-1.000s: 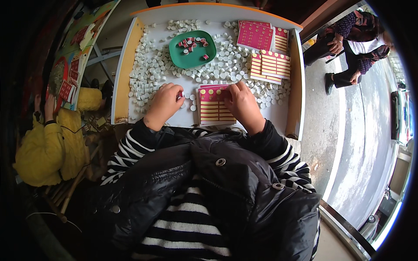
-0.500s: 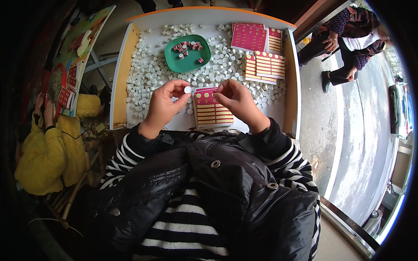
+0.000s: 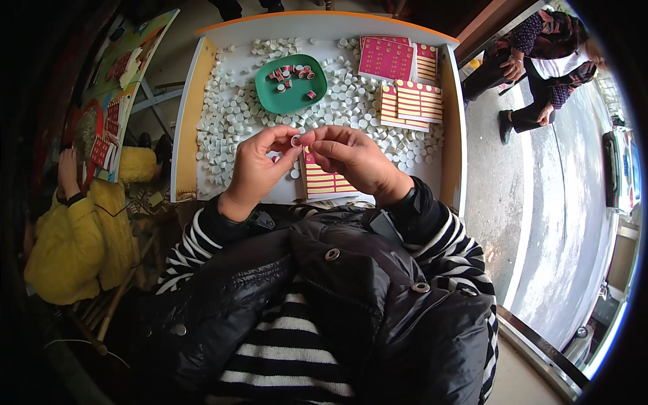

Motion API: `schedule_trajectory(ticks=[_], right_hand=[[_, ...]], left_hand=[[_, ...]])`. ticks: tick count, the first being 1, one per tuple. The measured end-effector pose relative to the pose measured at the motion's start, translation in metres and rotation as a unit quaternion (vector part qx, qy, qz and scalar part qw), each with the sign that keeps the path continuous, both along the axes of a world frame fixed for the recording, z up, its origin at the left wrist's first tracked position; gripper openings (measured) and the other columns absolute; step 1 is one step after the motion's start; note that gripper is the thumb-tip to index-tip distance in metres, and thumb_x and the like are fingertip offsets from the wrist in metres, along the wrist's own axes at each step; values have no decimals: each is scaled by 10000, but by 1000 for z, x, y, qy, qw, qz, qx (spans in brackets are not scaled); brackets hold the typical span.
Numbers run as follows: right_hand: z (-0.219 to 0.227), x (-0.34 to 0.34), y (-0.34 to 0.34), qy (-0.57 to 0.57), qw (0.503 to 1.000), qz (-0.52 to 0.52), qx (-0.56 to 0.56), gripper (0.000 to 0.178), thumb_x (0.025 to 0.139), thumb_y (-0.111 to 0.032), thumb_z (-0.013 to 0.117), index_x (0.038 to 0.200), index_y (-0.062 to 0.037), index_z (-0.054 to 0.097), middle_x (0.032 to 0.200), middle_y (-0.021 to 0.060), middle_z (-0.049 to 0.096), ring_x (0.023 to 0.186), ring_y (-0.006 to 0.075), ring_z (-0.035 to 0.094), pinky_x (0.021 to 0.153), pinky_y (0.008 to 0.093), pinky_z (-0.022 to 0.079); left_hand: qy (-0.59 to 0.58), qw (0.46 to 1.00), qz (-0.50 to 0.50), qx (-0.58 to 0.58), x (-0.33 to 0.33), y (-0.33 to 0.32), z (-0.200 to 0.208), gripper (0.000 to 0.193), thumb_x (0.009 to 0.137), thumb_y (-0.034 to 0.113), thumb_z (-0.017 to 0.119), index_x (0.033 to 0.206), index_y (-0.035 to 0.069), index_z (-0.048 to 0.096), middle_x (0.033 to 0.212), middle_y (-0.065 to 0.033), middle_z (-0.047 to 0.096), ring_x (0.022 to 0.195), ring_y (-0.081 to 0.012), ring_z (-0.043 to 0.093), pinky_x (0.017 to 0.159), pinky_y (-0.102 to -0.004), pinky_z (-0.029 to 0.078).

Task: Assembling small plastic shoe components into a tray on a workspace table.

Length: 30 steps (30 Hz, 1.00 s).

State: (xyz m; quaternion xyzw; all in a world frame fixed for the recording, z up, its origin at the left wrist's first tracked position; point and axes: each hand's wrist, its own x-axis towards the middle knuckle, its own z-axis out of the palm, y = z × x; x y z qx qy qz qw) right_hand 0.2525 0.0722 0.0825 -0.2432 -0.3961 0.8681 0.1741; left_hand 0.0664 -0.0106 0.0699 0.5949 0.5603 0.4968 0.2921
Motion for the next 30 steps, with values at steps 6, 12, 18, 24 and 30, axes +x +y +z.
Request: schedule_trajectory(ticks=[6, 12, 18, 24, 30], right_hand=[[1, -1, 1, -48, 994, 11, 95, 257, 940, -122, 583, 1161, 9, 574, 919, -11, 577, 768, 72, 498, 720, 193, 426], [-20, 14, 7, -195, 902, -66, 379, 289, 860, -120, 665, 1117, -14, 587, 891, 34, 570, 781, 134, 547, 733, 253, 465], [-47, 42, 8, -374, 695, -73, 609, 325, 740, -96, 715, 1046, -39, 620, 897, 127, 569, 853, 285, 607, 761, 354, 498], [-61, 45, 7, -382, 713, -60, 585, 244, 750, -95, 707, 969, -24, 627, 918, 138, 585, 891, 327, 601, 765, 383, 496], [-64, 46, 7, -386, 704, -55, 593, 203, 754, -86, 702, 929, -22, 621, 935, 142, 593, 917, 322, 604, 782, 378, 499]], left_hand=[[33, 998, 16, 45, 1, 3, -3, 225, 800, -7, 694, 1017, 13, 638, 847, -77, 686, 742, -142, 668, 670, -265, 529], [75, 994, 72, 43, -7, 23, -10, 165, 834, -6, 651, 998, 5, 641, 831, -77, 692, 700, -120, 655, 636, -259, 514], [155, 982, 97, 50, -37, 54, -16, 184, 813, 39, 662, 995, 19, 639, 904, -103, 667, 779, -210, 648, 677, -306, 511], [279, 959, 44, 36, -38, 24, -30, 271, 748, 92, 719, 997, 30, 630, 957, -113, 620, 869, -281, 605, 753, -363, 495], [286, 955, 29, -79, -43, -16, -45, 269, 726, 117, 722, 964, 32, 629, 918, -114, 611, 865, -305, 598, 770, -389, 489]])
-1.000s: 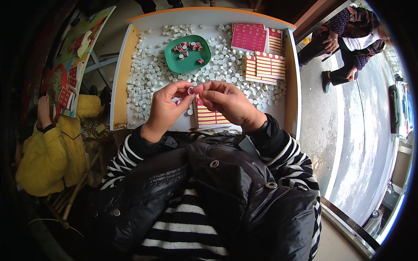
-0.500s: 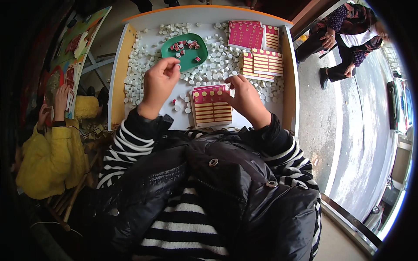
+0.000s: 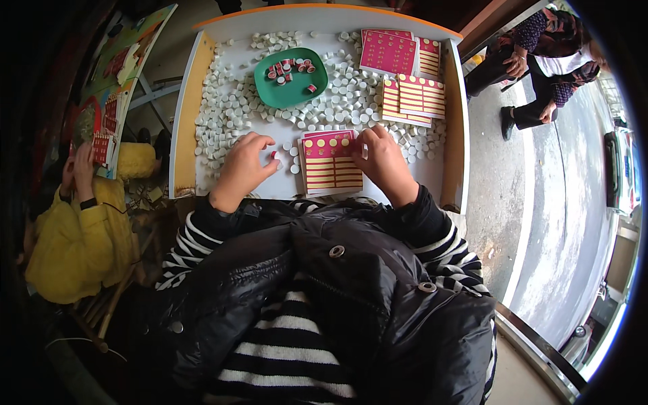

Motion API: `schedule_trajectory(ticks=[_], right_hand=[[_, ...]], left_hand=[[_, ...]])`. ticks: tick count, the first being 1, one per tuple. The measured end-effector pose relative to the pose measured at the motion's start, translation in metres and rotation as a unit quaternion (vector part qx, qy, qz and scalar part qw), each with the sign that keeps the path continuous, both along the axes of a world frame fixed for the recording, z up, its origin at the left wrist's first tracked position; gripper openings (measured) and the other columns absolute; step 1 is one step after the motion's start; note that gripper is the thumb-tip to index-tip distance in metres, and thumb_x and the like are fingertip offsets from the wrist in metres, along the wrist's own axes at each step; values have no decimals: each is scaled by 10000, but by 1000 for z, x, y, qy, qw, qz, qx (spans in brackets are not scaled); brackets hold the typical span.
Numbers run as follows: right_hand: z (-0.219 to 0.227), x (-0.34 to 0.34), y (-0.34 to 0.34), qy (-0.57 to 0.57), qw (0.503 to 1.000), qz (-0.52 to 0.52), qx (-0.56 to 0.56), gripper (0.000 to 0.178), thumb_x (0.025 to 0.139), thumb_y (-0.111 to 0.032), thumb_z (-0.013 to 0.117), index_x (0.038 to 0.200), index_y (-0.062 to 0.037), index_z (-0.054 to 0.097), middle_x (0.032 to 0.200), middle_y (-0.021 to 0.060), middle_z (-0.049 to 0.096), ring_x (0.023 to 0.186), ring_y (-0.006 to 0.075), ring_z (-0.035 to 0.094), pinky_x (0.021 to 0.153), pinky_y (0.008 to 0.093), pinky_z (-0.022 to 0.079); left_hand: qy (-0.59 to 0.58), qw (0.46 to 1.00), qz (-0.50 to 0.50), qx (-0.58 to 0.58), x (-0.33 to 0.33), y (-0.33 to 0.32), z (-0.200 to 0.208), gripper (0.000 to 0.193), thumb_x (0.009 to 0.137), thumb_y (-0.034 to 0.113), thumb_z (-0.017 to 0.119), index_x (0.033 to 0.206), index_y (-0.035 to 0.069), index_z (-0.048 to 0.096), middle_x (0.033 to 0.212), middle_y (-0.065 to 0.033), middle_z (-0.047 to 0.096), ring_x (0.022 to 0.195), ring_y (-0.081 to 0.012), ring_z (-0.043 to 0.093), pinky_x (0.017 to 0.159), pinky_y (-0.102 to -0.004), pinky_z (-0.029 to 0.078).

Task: Assembling small plastic shoe components into a tray on a workspace table.

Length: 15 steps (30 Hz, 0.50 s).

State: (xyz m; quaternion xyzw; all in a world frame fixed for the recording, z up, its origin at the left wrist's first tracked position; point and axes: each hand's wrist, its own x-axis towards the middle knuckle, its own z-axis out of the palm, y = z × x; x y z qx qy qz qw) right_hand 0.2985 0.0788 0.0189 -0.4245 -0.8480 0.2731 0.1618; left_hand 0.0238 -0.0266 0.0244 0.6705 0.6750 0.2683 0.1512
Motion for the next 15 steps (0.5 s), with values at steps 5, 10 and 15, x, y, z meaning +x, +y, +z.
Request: schedule_trajectory(ticks=[5, 10, 15], right_hand=[[-1, -2, 1, 37, 998, -13, 41, 200, 754, -82, 703, 927, -18, 625, 950, 142, 605, 915, 322, 606, 784, 378, 502], [-4, -5, 7, 41, 999, -14, -19, 171, 765, -70, 681, 916, -10, 628, 946, 156, 607, 879, 336, 611, 764, 386, 506], [-10, -6, 8, 55, 998, -9, -26, 127, 776, -44, 635, 895, -4, 626, 901, 168, 596, 830, 363, 600, 739, 418, 499]], left_hand=[[-4, 1000, -2, -22, 1, -5, -12, 259, 729, 103, 724, 958, 32, 627, 894, -104, 614, 836, -285, 611, 741, -382, 491], [-4, 1000, -6, 9, 2, 1, -28, 212, 742, 90, 706, 929, 28, 628, 847, -109, 615, 807, -287, 612, 726, -391, 491], [-6, 1000, -5, 8, 4, 5, -32, 164, 757, 55, 672, 912, 24, 626, 816, -114, 613, 770, -291, 611, 709, -389, 495]])
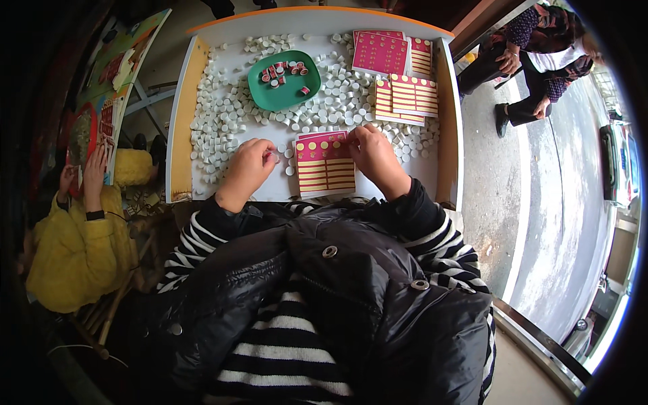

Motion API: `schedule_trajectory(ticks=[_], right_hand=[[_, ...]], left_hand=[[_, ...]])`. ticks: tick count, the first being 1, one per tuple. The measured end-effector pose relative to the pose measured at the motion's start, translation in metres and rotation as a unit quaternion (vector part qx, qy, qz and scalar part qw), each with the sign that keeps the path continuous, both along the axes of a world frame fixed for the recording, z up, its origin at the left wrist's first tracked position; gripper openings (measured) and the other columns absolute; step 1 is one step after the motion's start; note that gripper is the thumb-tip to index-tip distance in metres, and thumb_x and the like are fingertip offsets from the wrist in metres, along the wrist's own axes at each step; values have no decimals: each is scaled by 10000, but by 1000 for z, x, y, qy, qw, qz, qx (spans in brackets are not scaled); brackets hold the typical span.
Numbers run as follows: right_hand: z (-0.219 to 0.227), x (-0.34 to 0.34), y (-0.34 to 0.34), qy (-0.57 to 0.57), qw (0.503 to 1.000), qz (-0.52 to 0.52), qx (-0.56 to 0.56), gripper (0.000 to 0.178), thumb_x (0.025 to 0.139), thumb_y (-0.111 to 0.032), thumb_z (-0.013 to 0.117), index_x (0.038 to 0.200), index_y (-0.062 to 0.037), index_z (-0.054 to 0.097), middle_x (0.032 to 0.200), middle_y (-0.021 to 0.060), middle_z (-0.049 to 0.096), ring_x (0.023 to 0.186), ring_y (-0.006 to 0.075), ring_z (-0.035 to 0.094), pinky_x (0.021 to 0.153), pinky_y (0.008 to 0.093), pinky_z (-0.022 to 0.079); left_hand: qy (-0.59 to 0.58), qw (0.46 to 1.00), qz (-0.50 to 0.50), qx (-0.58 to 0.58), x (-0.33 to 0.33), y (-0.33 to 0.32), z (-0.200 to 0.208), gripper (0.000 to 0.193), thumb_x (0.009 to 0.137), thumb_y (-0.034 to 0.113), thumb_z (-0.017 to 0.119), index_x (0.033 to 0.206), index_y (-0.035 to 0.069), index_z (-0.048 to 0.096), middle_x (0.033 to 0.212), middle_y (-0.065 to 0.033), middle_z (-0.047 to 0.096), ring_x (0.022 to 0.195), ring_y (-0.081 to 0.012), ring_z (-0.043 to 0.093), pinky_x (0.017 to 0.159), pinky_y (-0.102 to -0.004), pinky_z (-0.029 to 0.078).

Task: Assembling small plastic shoe components into a tray on a workspace table.

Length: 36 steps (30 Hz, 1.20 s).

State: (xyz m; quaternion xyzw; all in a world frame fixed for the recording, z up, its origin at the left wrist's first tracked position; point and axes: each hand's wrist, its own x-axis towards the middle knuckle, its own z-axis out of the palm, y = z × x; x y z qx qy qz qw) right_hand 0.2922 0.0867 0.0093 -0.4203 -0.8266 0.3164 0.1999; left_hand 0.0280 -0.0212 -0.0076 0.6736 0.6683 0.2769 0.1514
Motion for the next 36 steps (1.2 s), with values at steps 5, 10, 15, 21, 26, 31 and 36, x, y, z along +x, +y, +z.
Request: schedule_trajectory(ticks=[5, 10, 15, 21, 26, 31, 36], right_hand=[[0, -2, -1, -22, 999, -1, 39, 116, 797, -47, 643, 906, -8, 631, 901, 141, 602, 822, 327, 618, 716, 376, 511], [1, -7, -5, -20, 996, -13, 91, 101, 791, -46, 646, 882, -9, 624, 886, 136, 601, 805, 330, 611, 708, 385, 505], [-3, -5, -9, 0, 992, -10, 127, 100, 778, -45, 662, 861, -15, 616, 869, 133, 603, 804, 314, 612, 708, 379, 505], [7, -2, -5, 34, 988, -84, -121, 111, 853, -79, 664, 908, -4, 605, 906, 76, 638, 814, 147, 611, 702, 284, 490], [29, -5, -7, 281, 910, -31, -304, 124, 907, -90, 623, 988, 3, 608, 954, 24, 639, 873, 82, 578, 738, 235, 461], [52, -31, -20, 302, 858, 17, -415, 169, 919, -85, 592, 1069, -12, 620, 951, -17, 623, 813, 59, 528, 713, 206, 421], [50, -35, -21, 301, 854, 21, -424, 197, 922, -100, 585, 1098, -20, 624, 958, -21, 619, 741, 35, 453, 666, 185, 378]], left_hand=[[-63, 998, 8, 27, 13, 8, 16, 154, 777, 11, 643, 930, 23, 628, 829, -105, 603, 712, -235, 604, 637, -335, 491], [-220, 974, -55, 22, 49, 25, 27, 163, 800, -8, 632, 961, 17, 629, 834, -74, 578, 682, -152, 576, 603, -273, 476], [-213, 974, -79, -7, 62, 34, 10, 131, 781, -1, 621, 910, 18, 635, 832, -116, 596, 721, -254, 602, 631, -334, 492], [-304, 949, -42, -69, 53, 35, 8, 124, 835, 1, 598, 953, -9, 637, 847, -90, 637, 717, -174, 631, 651, -275, 506], [-496, 854, 6, -157, 43, 35, 32, 169, 912, 15, 550, 1053, -53, 616, 923, -104, 672, 787, -130, 658, 729, -231, 525], [-560, 817, 21, -140, 44, 33, 48, 196, 922, 16, 544, 1092, -60, 606, 917, -126, 685, 811, -138, 670, 758, -236, 530], [-576, 806, 25, -131, 47, 31, 54, 205, 926, 22, 546, 1106, -60, 600, 917, -126, 687, 819, -143, 674, 764, -234, 531]])
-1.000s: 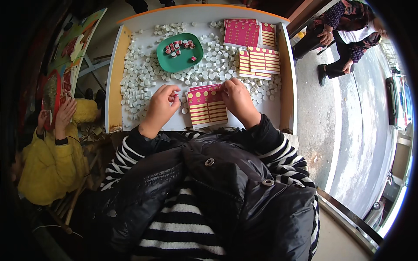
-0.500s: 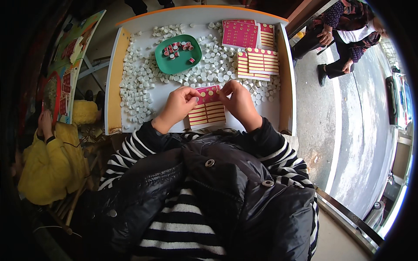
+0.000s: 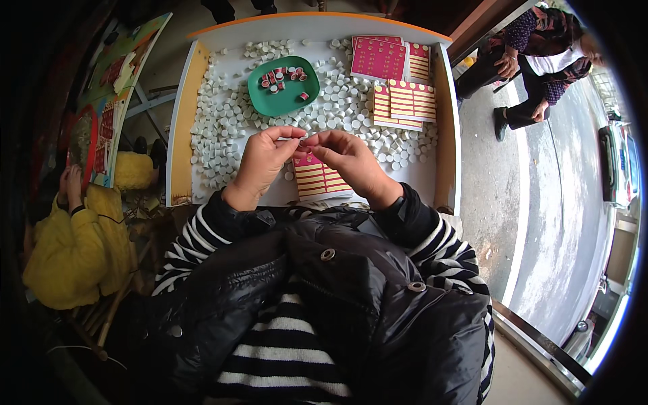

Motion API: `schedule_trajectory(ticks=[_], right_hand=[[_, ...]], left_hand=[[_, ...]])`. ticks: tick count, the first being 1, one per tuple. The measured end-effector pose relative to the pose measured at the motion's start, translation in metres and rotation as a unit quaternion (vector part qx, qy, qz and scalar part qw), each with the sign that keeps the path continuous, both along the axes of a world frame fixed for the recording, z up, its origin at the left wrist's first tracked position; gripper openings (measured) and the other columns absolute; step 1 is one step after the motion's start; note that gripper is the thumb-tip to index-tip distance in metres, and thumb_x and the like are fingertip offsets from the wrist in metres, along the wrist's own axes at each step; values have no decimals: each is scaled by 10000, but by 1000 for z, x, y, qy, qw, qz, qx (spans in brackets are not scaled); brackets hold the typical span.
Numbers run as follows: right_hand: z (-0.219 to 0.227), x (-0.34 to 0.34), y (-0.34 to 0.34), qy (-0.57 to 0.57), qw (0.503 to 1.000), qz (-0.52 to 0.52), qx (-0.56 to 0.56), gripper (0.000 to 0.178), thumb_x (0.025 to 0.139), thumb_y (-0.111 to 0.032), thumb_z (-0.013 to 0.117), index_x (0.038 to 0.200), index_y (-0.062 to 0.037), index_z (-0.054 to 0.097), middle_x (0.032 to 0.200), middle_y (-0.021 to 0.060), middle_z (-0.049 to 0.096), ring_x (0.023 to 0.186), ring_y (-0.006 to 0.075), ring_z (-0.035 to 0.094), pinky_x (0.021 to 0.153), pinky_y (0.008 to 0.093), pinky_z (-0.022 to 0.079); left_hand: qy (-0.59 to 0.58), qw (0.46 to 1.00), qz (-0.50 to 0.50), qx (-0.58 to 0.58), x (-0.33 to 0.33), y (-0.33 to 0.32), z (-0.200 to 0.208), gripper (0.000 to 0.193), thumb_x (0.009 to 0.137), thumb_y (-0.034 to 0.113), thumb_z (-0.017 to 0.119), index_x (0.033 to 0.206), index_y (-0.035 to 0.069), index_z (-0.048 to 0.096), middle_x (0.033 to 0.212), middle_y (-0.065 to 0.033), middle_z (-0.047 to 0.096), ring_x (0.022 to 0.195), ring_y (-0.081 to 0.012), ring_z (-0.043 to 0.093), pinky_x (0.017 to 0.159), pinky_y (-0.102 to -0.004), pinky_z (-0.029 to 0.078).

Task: Assembling small plastic shoe components into a tray on a workspace table.

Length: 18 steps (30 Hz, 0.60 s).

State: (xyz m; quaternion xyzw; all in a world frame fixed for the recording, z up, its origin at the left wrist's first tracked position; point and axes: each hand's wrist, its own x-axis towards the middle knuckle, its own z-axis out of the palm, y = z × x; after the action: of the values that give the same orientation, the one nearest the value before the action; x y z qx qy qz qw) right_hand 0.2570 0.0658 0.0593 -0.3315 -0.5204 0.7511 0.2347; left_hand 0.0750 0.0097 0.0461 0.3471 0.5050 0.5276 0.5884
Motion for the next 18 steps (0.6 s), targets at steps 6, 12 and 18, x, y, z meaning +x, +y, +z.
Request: schedule_trajectory(ticks=[6, 12, 18], right_hand=[[3, 0, 1, 13, 1000, 12, -18, 222, 936, -86, 590, 1124, 31, 598, 1072, 66, 648, 1005, 126, 605, 933, 261, 458], [1, -4, -3, 5, 999, 16, 33, 232, 935, -104, 598, 1121, 35, 596, 1053, 72, 653, 991, 113, 604, 902, 252, 469], [2, 2, 1, -135, 972, -38, 188, 230, 888, -83, 629, 1102, -5, 604, 963, 48, 628, 859, 144, 591, 820, 280, 470]], left_hand=[[29, 1000, 0, -3, -2, -3, -1, 192, 921, 9, 554, 1094, -58, 601, 916, -122, 689, 812, -140, 676, 764, -232, 531], [51, 998, 21, 38, 4, -1, -8, 177, 905, -18, 563, 1073, -53, 608, 894, -109, 689, 798, -129, 674, 739, -227, 534], [160, 985, 54, 41, -3, 14, -18, 131, 893, -21, 573, 1008, -42, 632, 862, -90, 684, 760, -115, 667, 705, -226, 536]])
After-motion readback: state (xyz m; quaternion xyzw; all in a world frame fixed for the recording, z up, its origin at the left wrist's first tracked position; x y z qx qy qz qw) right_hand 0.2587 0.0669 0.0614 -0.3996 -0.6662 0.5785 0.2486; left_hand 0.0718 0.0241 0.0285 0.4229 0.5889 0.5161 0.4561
